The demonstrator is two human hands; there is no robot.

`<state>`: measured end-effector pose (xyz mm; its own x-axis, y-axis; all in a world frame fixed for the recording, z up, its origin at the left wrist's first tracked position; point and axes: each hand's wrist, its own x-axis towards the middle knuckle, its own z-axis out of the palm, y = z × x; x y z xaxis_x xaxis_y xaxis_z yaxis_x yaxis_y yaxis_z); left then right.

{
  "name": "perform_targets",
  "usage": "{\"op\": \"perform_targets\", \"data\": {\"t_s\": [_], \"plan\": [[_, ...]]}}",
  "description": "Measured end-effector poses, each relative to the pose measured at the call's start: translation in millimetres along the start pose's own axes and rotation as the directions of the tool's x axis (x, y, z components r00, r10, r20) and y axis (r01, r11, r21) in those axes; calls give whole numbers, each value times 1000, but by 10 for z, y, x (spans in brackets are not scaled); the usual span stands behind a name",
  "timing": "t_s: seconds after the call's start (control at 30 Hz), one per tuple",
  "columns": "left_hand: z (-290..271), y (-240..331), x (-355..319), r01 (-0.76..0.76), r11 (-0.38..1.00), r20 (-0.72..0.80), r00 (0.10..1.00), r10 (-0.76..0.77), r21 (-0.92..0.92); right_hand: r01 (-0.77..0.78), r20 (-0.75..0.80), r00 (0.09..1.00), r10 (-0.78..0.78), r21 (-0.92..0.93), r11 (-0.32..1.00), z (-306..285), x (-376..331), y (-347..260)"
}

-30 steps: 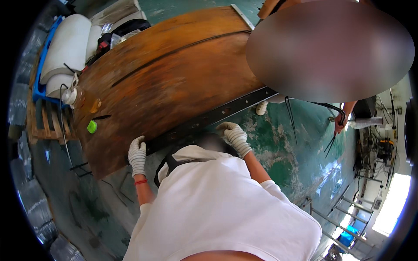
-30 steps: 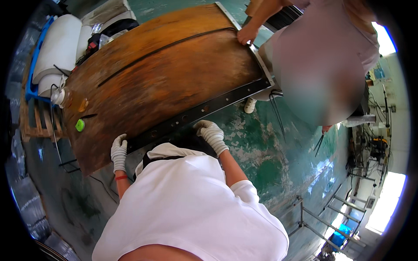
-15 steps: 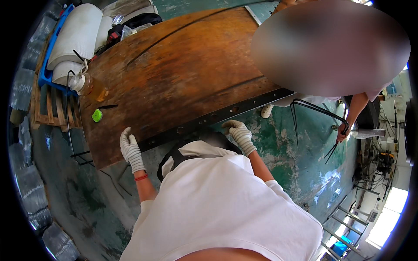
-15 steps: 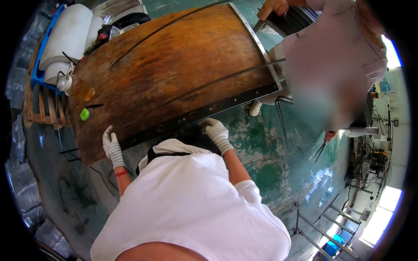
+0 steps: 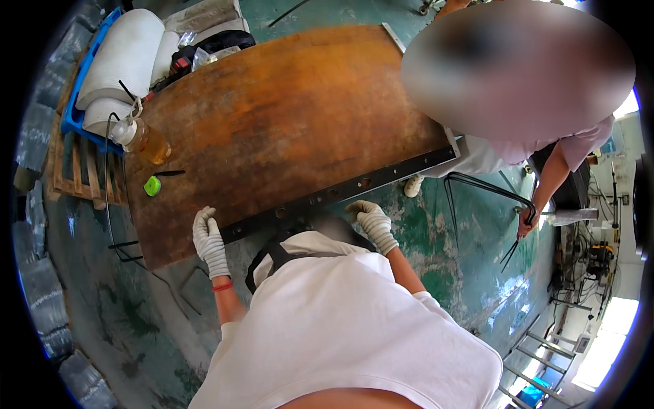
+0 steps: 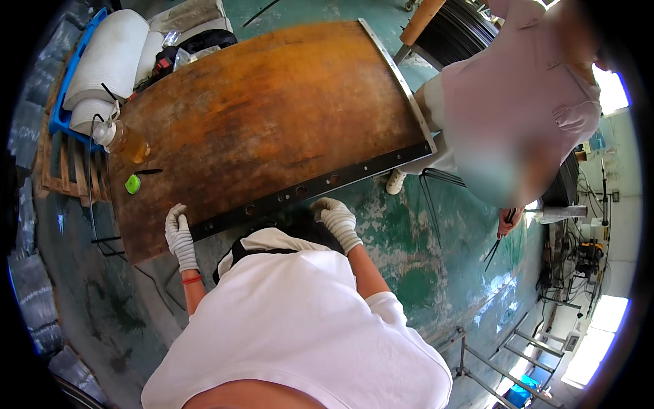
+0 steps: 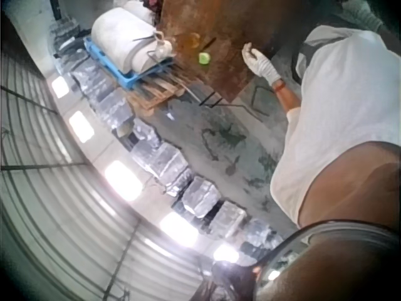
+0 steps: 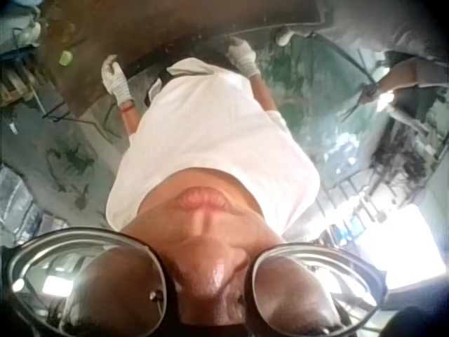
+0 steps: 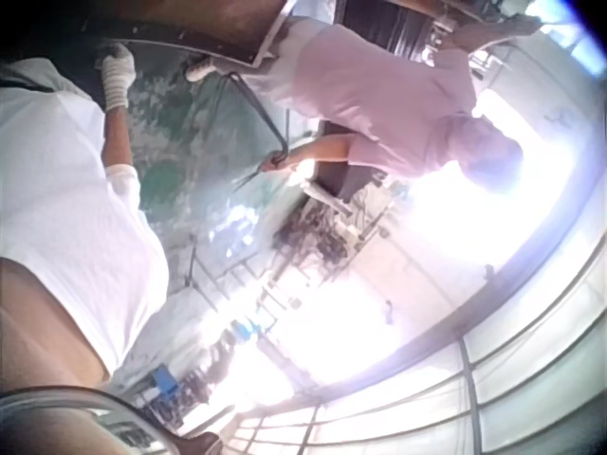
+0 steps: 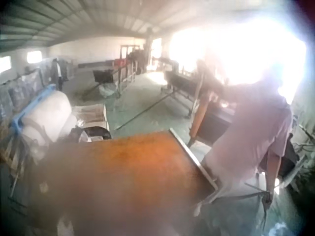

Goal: The person measures a wooden cabinet with a tape measure, then walks to retrieve a metal frame. They return and, with a coworker, position the metal frame against the cabinet's edge, adjusting it to align with the surface.

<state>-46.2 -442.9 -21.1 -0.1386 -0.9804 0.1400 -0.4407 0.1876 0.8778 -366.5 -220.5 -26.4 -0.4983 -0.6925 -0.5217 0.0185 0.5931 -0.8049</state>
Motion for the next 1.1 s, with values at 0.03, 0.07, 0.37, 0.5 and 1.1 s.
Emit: {"op": "perform_targets", "data": {"t_s": [0.03,0.07,0.37,0.5,1.1], "plan": [[8,-3,-4,12,1000,4,1000,-12,-15,-6,7,1000,6,-2,1000,-5,-1,17],[10,-4,-8,25,999,9,1000,-24,-31,-12,15,1000,12,-3,1000,-8,-4,29],[21,-43,-32,11,1000,2,1000,-11,13,-50,32,998,50,-11,999,7,-113,-114],[56,-77,-37,-8,1000,47,999,8,9,-37,11,999,37,-12,999,26,-100,17],[195,-269,-29,-17,877,474,847,-243,480,-34,-10,999,34,9,999,31,-141,-72]]}}
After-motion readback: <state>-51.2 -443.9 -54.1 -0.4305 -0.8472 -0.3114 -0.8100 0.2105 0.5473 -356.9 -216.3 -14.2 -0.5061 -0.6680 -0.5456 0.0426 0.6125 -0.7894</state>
